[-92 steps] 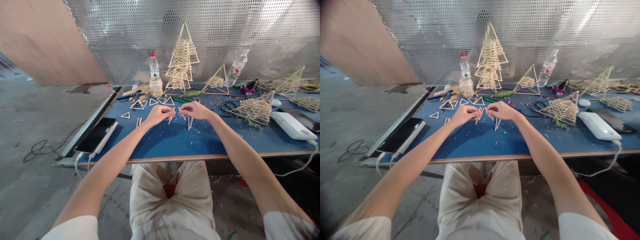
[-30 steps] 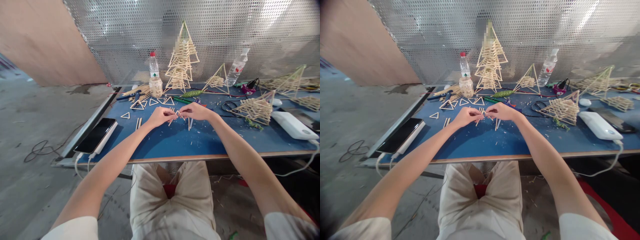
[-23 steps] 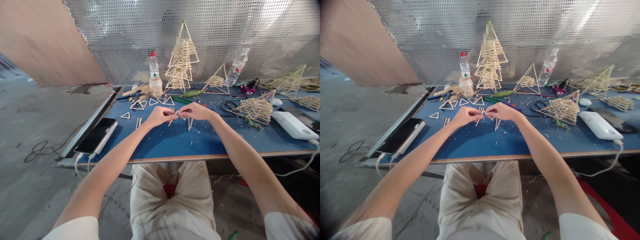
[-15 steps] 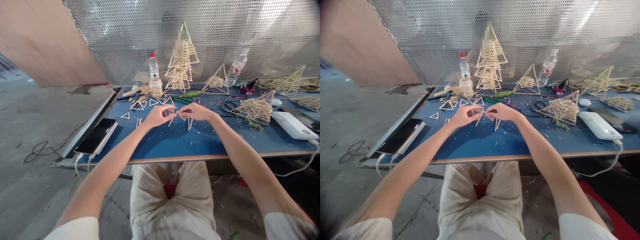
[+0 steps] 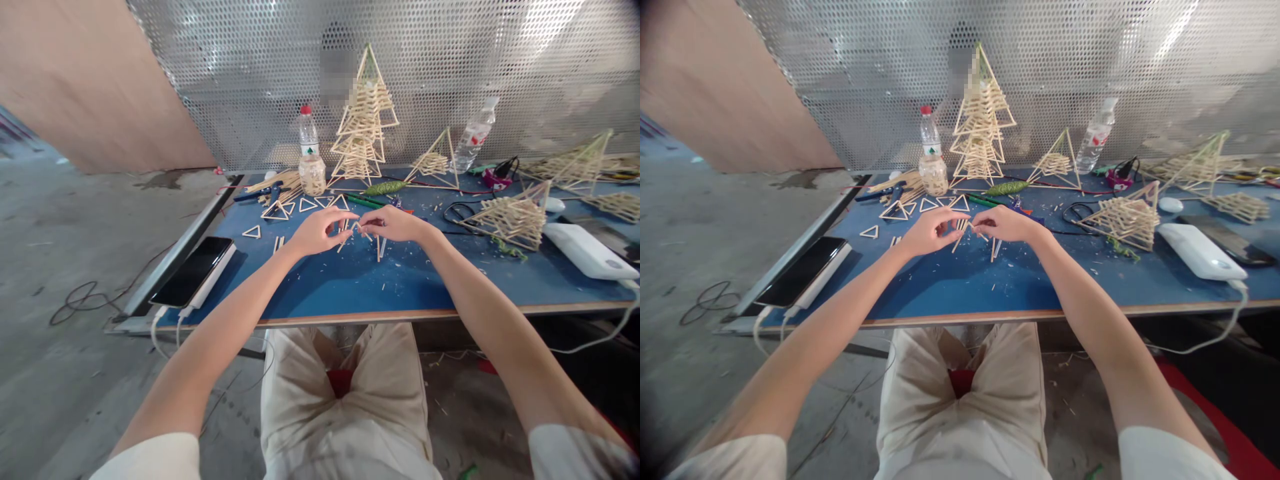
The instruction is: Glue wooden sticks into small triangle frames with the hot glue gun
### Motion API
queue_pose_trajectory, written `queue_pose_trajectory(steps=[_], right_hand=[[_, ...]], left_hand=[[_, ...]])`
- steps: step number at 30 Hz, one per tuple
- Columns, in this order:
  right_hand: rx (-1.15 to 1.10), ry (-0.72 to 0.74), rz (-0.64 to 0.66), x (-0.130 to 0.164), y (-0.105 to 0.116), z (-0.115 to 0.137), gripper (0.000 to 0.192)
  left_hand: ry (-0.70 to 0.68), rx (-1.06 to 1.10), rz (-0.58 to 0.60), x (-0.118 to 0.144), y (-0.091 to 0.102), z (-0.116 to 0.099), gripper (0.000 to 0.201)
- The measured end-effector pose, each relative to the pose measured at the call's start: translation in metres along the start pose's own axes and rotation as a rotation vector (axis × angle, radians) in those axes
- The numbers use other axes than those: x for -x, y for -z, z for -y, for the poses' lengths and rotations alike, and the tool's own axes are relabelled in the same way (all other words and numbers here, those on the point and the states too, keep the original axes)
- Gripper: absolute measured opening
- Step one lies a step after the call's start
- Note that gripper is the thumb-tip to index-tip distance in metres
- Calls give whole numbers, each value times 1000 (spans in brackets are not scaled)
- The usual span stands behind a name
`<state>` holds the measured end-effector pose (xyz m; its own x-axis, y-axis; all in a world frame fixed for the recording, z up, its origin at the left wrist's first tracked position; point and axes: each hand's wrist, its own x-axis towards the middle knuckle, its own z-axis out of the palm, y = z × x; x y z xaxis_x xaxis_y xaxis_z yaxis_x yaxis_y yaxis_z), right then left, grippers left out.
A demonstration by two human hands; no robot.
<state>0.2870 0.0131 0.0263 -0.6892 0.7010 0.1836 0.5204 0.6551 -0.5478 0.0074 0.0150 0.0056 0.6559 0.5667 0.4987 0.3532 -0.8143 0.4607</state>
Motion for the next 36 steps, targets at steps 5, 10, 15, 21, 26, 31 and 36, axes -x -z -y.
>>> queue_pose_trajectory(steps=[5,10,15,21,26,31,36], right_hand=[[-1,-11,3,0,0,2,30],[-2,-6,9,0,0,3,29],[-3,23,9,0,0,0,32],[-8,27,10,-1,0,1,33],[-4,12,13,0,1,2,32],[10,19,16,0,1,0,30],[18,45,-1,-1,0,-4,31]], left_hand=[[-4,-5,7,0,0,0,41],[3,-1,24,0,-1,-1,39],[-9,6,26,0,-1,-1,38],[-31,-6,13,0,-2,2,37],[-33,-12,12,0,-2,3,38],[9,-15,34,0,-1,1,42],[47,-22,40,0,-1,2,48]])
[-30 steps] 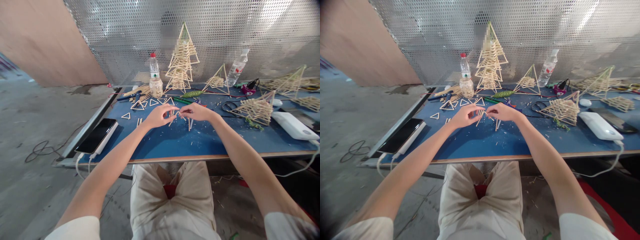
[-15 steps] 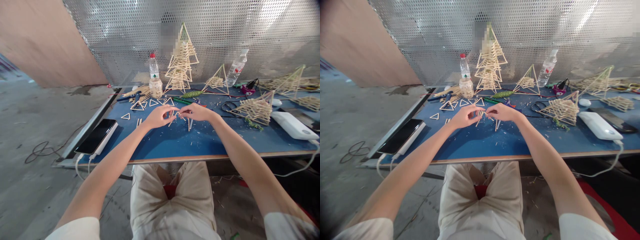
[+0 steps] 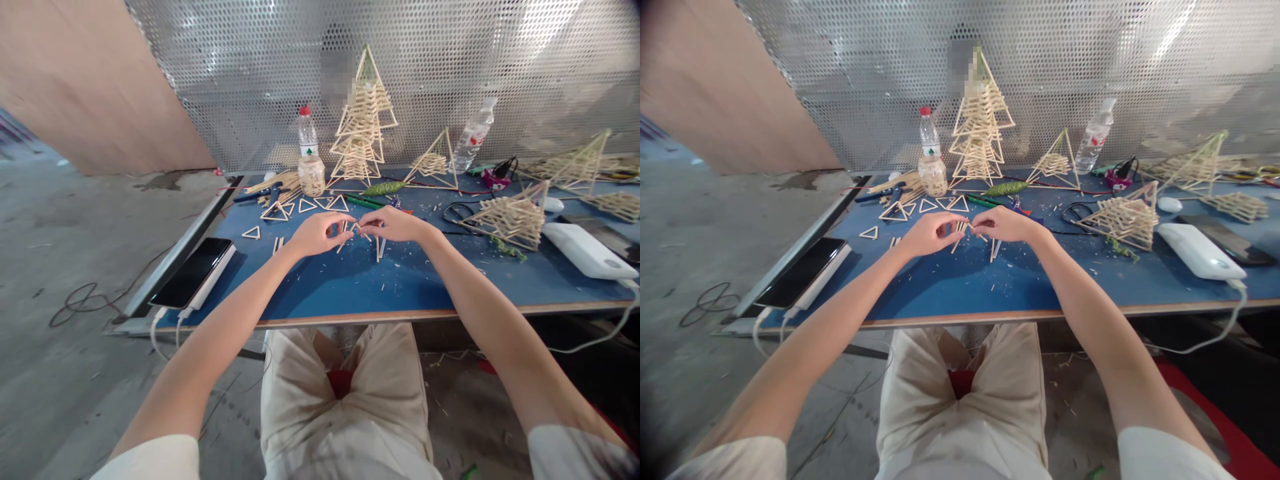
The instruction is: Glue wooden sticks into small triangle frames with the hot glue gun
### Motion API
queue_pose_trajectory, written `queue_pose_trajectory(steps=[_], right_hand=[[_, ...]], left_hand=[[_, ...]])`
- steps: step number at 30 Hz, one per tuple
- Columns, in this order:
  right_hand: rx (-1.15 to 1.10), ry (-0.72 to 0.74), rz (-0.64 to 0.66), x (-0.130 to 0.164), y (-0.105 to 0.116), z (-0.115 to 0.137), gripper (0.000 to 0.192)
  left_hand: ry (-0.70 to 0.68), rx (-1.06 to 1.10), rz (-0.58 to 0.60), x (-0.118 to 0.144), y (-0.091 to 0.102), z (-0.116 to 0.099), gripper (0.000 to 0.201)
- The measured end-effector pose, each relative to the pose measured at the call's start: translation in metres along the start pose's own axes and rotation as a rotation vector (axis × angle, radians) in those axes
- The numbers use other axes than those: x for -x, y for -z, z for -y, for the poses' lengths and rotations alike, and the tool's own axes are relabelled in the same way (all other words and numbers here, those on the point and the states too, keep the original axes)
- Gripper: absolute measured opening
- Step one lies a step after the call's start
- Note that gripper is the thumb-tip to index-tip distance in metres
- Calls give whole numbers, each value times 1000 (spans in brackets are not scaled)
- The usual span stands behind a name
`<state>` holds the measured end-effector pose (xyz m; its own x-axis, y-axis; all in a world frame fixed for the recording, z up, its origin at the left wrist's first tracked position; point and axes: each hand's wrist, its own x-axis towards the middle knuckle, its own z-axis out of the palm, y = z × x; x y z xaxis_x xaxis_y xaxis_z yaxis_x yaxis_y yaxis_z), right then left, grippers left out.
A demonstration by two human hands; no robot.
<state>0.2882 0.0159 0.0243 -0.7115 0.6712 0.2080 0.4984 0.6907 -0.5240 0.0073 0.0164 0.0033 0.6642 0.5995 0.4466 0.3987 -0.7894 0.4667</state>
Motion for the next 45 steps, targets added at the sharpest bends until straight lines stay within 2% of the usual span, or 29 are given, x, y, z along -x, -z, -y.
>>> queue_pose_trajectory(steps=[6,13,27,38,45], right_hand=[[7,0,-19,0,-1,-1,29],[-19,-30,-8,3,1,2,25],[31,-78,8,3,3,5,35],[70,34,-259,4,4,15,28],[66,128,-298,0,-2,14,27]], left_hand=[[69,-42,23,-1,-2,2,49],[57,-46,53,-1,-2,0,45],[62,-37,65,-1,-1,-1,46],[40,-53,64,-1,-1,0,43],[43,-64,76,-1,-1,0,43]])
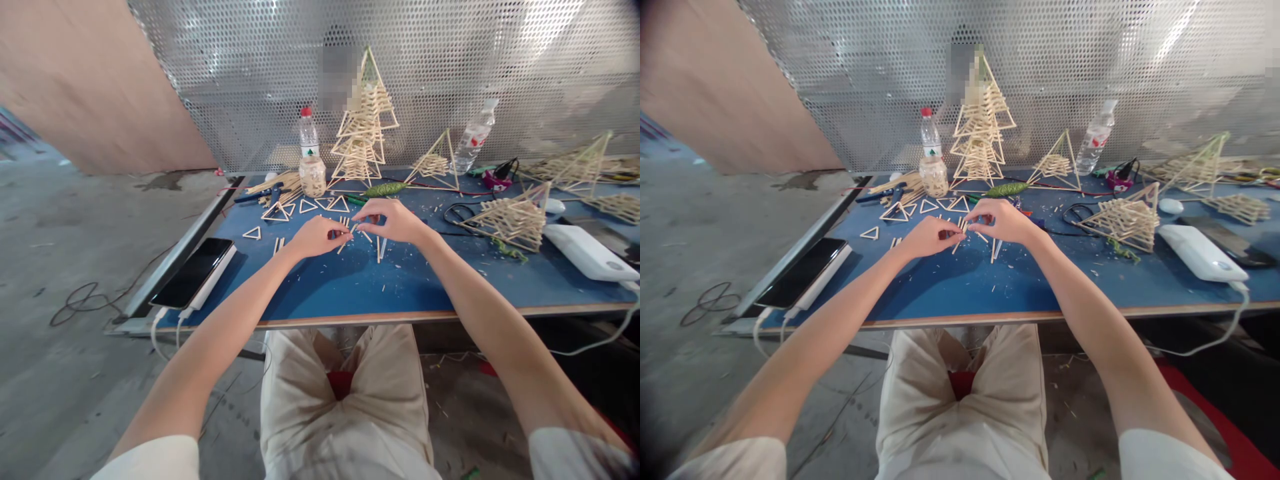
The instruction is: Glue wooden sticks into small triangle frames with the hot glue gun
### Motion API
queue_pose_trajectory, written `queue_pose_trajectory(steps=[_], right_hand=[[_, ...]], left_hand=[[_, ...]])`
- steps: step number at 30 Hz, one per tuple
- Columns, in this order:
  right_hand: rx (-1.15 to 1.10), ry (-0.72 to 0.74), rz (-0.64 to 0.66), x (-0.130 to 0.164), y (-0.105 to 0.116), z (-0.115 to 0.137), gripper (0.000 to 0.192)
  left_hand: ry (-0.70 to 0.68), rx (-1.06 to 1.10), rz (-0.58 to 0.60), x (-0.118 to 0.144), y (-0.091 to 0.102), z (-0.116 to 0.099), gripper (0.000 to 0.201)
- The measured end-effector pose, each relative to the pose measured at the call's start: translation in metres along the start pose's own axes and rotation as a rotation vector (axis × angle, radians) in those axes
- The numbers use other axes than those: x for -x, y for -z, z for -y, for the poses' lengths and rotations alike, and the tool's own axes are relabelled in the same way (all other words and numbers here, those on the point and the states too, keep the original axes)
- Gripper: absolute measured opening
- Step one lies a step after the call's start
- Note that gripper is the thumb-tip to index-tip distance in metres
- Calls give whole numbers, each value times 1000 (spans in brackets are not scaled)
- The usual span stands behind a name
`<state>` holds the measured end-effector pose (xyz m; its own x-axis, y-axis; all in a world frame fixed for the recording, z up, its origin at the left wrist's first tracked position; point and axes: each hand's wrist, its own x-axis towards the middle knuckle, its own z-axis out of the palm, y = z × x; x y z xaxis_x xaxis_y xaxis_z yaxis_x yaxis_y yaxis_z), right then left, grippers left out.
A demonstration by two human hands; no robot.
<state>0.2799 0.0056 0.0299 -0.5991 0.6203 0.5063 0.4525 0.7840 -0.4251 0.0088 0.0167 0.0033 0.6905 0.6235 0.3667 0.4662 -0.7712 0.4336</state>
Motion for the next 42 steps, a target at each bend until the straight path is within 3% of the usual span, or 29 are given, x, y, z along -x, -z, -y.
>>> queue_pose_trajectory(steps=[10,26,42], right_hand=[[-97,8,100,1,-2,-6,30],[-120,-21,86,1,-4,-13,26],[-114,-60,58,-1,-7,-2,25]], left_hand=[[8,8,-2,1,-1,1,41],[5,11,2,0,-1,1,43],[-12,16,-10,0,-1,0,42]])
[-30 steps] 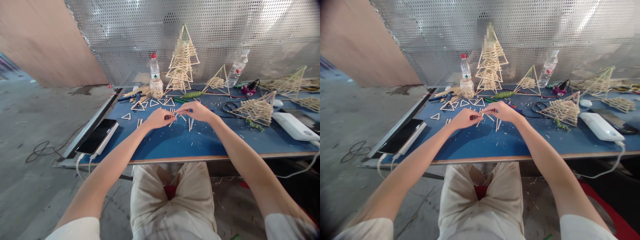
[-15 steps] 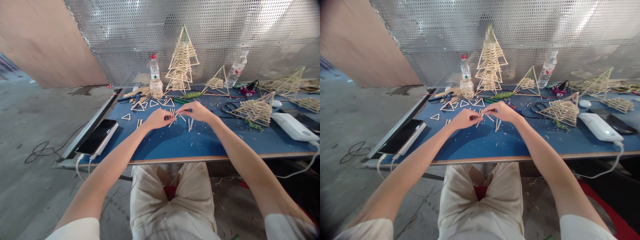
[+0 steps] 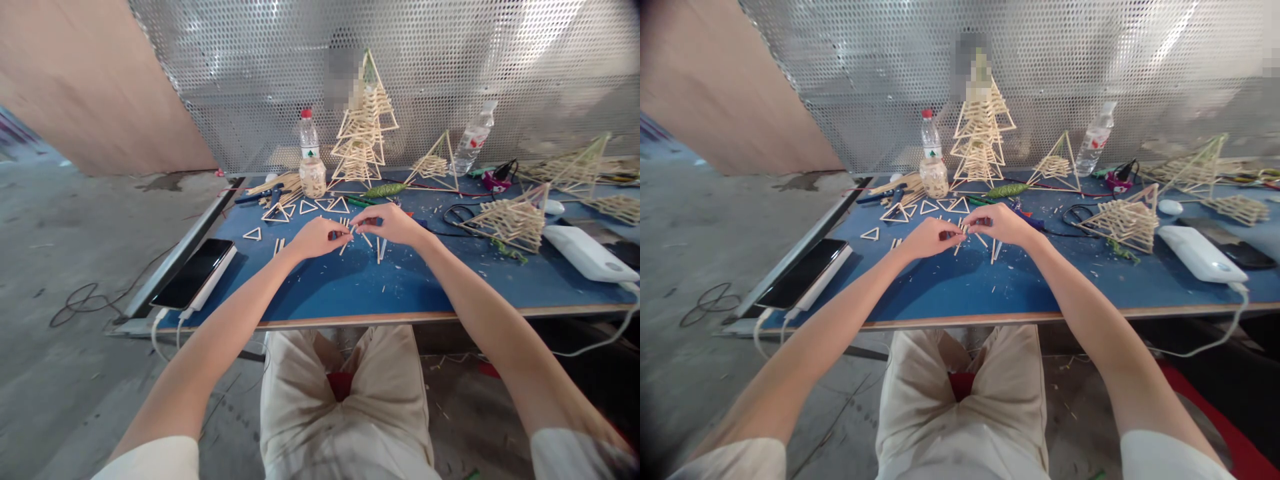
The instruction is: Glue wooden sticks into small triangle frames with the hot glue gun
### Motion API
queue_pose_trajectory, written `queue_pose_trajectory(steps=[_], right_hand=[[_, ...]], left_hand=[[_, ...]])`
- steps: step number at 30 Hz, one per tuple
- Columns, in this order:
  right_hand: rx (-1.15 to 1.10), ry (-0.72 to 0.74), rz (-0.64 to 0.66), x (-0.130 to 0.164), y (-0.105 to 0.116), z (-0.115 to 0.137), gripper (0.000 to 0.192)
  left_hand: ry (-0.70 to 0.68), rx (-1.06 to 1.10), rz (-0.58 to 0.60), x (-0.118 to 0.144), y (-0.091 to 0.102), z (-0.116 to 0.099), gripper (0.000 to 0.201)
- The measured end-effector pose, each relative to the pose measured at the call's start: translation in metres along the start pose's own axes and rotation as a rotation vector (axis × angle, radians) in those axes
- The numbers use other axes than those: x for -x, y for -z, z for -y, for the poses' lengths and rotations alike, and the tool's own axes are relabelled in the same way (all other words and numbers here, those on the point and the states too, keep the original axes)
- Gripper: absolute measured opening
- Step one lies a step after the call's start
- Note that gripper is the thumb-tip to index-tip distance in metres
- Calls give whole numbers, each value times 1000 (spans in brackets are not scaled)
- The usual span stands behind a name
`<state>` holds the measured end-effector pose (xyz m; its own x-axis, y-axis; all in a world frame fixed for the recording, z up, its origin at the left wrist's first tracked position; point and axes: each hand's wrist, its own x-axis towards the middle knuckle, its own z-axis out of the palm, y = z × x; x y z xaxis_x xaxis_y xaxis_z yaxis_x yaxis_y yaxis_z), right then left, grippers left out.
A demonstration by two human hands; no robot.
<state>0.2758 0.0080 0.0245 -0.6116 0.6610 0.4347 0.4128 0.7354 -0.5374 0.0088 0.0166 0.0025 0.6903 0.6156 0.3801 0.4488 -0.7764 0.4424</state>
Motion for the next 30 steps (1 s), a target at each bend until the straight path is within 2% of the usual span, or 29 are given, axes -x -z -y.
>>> queue_pose_trajectory(steps=[5,11,19,25,30], right_hand=[[14,-4,11,1,1,-1,25],[15,35,-38,0,-2,-1,23],[-41,-20,-95,-1,-7,3,27],[-84,-99,-272,-2,-8,7,20],[-220,-175,-437,-7,-17,-2,18]], left_hand=[[-8,4,-4,0,-1,1,40],[-10,3,-16,-1,0,0,42],[10,-11,-28,0,1,-2,38],[30,26,-178,1,3,-4,48],[139,183,-202,0,-1,-2,59]])
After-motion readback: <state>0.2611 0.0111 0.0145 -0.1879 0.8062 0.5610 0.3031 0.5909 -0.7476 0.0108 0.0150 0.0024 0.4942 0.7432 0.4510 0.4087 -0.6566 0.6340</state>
